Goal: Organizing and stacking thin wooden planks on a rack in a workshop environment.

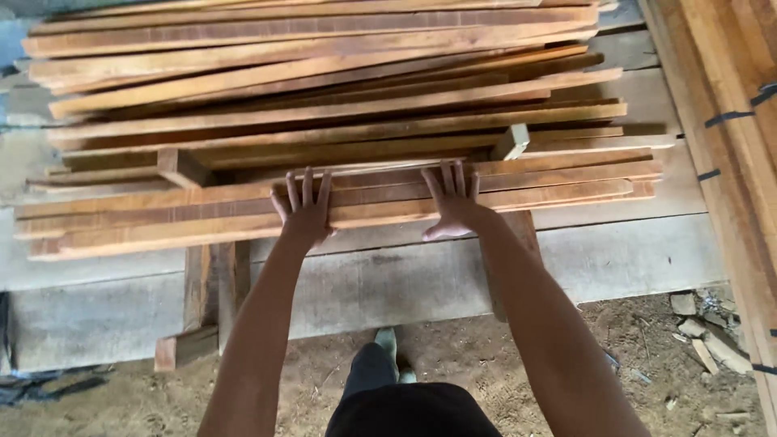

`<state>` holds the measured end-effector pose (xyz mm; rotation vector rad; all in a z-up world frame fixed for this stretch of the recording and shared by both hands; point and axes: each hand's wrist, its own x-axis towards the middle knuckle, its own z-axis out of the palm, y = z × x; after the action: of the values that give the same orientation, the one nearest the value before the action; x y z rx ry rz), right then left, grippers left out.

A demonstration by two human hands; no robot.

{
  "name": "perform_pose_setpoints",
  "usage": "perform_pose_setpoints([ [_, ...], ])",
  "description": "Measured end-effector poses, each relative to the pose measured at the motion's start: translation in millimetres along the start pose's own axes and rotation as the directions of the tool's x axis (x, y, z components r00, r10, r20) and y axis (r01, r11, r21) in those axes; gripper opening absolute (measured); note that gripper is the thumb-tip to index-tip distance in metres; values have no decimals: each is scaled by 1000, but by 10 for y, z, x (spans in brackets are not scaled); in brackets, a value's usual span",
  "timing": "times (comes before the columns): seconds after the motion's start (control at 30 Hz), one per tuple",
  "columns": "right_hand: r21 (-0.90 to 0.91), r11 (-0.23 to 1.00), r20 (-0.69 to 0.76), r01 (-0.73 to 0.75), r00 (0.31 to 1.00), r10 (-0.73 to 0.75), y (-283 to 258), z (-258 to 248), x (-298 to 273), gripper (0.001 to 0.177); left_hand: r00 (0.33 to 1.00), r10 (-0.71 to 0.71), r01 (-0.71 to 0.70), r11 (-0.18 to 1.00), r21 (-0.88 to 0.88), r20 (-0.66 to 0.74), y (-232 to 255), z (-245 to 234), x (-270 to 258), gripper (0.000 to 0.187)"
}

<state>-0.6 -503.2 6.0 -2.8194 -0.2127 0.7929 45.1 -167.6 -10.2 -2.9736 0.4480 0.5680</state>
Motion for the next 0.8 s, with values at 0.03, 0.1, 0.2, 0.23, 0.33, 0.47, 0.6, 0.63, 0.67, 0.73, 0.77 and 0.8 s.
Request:
perform_pose_setpoints([
  [0.03, 1, 1000, -6, -6, 1000, 6, 3, -37, 7, 146, 1000, 7, -7, 1000, 3, -5, -5, -7, 30, 122],
  [0.1, 36, 999, 57, -11, 998, 9, -7, -77, 11, 147, 999, -11, 12, 999, -49, 35, -24, 6, 64, 127],
  [0.2, 37, 999, 79, -8, 997, 6, 22, -75, 29, 151, 998, -21, 24, 998, -59, 52, -28, 6, 86, 129],
  [0.23, 37, 999, 81, -8, 997, 5, -12, -65, -15, 151, 998, -21, 24, 998, -60, 54, -15, 40, 59, 129],
  [0.33, 71, 997, 74, -12, 997, 7, -27, -138, -42, 148, 999, -45, 45, 999, 0, 26, 80, 43, 137, 119],
  [0.47, 48, 999, 29, 10, 1000, -11, -10, -55, 12, 144, 991, -130, 131, 990, 50, -10, 491, 341, 318, 128],
  [0.6, 75, 997, -34, 31, 999, -29, 103, 142, 138, 115, 982, 138, -117, 980, 159, -128, 1296, 278, 269, 118],
  [0.63, 78, 996, -32, 31, 999, -29, 125, 174, 219, 115, 983, 138, -118, 980, 161, -124, 1453, 176, 316, 118],
  [0.67, 93, 995, -36, 35, 999, -32, 167, 250, 258, 111, 969, 215, -201, 972, 119, -121, 1648, 111, 335, 113],
  [0.73, 115, 993, -27, 29, 999, -26, 166, 287, 240, 107, 949, 298, -292, 954, 71, -106, 1829, 157, 437, 109],
  [0.77, 111, 993, -62, 50, 997, -43, 114, 242, 178, 108, 953, 284, -282, 959, 31, -105, 1812, 265, 509, 105],
  [0.8, 96, 993, -105, 73, 992, -63, 88, 142, 146, 109, 957, 265, -268, 963, -9, -116, 1809, 336, 626, 101],
])
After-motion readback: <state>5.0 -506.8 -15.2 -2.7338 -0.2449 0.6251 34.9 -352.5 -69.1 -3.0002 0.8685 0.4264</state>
